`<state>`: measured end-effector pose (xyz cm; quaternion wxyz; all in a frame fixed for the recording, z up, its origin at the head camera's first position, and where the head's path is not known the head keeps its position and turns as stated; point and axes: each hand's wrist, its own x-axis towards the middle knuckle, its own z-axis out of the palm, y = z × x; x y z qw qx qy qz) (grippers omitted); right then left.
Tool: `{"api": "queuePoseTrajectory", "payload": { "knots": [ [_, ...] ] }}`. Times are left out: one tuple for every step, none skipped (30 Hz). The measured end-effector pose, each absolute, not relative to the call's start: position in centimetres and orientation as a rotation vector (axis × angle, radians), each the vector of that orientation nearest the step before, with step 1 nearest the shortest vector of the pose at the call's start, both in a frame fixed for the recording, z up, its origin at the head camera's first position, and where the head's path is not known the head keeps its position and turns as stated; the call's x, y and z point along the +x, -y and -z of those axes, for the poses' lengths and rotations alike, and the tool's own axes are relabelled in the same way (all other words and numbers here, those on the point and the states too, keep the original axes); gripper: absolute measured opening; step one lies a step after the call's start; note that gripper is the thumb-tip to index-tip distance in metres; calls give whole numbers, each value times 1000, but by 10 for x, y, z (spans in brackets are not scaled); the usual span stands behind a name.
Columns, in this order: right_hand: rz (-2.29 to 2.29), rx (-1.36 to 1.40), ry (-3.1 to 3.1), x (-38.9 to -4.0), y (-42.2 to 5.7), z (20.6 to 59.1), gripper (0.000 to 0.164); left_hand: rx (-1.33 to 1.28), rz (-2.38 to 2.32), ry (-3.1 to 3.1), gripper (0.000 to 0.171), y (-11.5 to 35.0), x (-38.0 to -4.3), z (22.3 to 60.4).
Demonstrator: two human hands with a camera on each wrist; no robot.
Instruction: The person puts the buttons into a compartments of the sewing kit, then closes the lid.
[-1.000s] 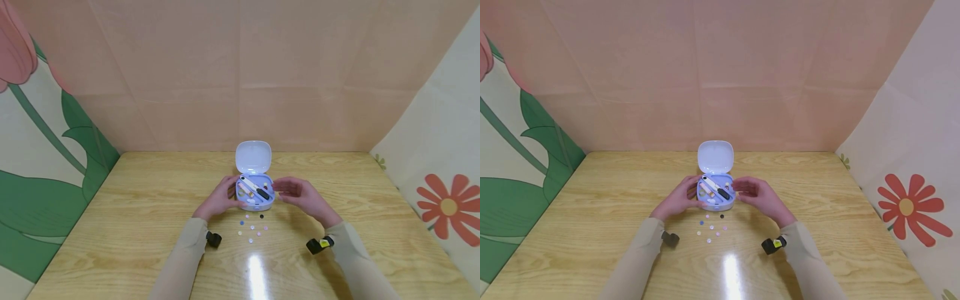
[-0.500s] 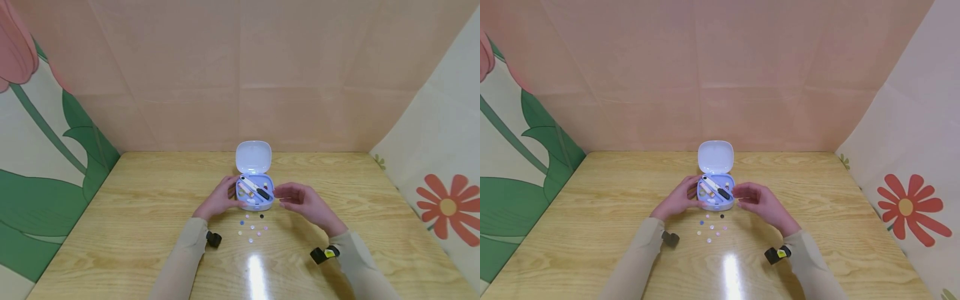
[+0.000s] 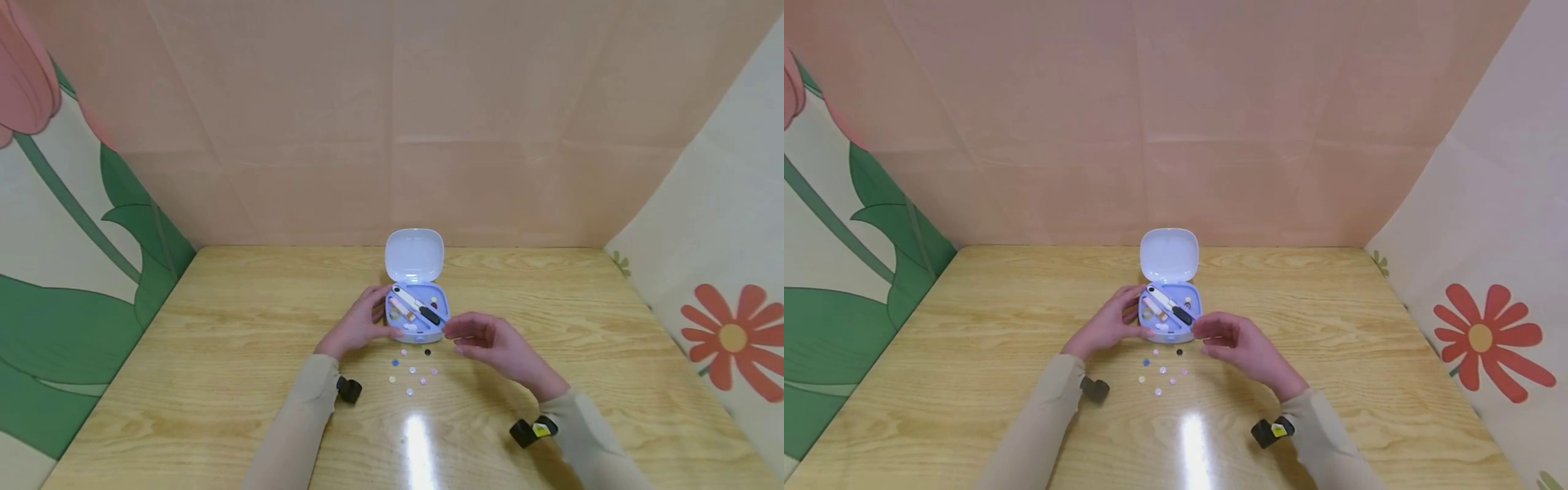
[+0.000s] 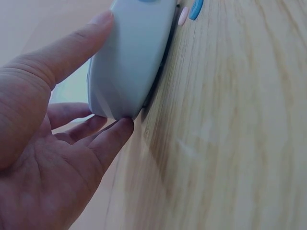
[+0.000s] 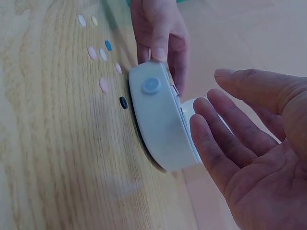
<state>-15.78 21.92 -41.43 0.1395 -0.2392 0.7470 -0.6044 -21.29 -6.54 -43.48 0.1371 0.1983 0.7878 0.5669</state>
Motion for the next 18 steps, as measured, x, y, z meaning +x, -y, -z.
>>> {"api": "queuePoseTrajectory", "payload": {
  "knots": [
    [1742, -697, -2157, -157, -219, 414, 35, 571, -1641, -2283, 88, 65, -215, 439],
    [1740, -701, -2154, -157, -218, 415, 36, 567, -1642, -2286, 89, 65, -217, 442],
    [1739, -708, -2149, -157, -218, 415, 36, 564, -1641, -2290, 90, 66, -218, 446],
    [1739, -717, -2144, -157, -217, 416, 35, 561, -1643, -2292, 90, 65, -219, 448],
    [1738, -722, -2138, -157, -217, 416, 35, 559, -1643, -2296, 90, 65, -220, 449],
    [1736, -728, -2135, -157, -216, 417, 35, 557, -1644, -2299, 90, 65, -220, 449],
    [1735, -733, -2129, -157, -216, 418, 35, 553, -1643, -2303, 90, 65, -221, 450],
    [1736, -733, -2120, -157, -215, 419, 35, 551, -1643, -2305, 90, 65, -221, 450],
    [1734, -739, -2111, -157, -214, 420, 35, 549, -1641, -2310, 90, 65, -221, 450],
    [1730, -745, -2106, -156, -214, 422, 36, 546, -1640, -2313, 90, 65, -221, 450],
    [1723, -749, -2103, -156, -213, 423, 36, 545, -1637, -2317, 90, 65, -220, 449],
    [1716, -752, -2100, -156, -212, 424, 37, 544, -1636, -2319, 90, 65, -220, 449],
    [1710, -756, -2096, -156, -212, 426, 37, 545, -1636, -2319, 90, 65, -220, 449],
    [1701, -760, -2098, -156, -211, 427, 38, 546, -1637, -2320, 90, 65, -220, 449],
    [1692, -764, -2102, -155, -211, 428, 38, 548, -1636, -2321, 90, 65, -220, 449],
    [1684, -762, -2105, -155, -210, 429, 38, 550, -1635, -2321, 91, 65, -219, 449],
    [1680, -765, -2106, -155, -209, 430, 39, 552, -1634, -2322, 91, 65, -219, 449],
    [1677, -761, -2104, -155, -209, 431, 39, 553, -1632, -2324, 91, 65, -219, 449]
  ]
}}
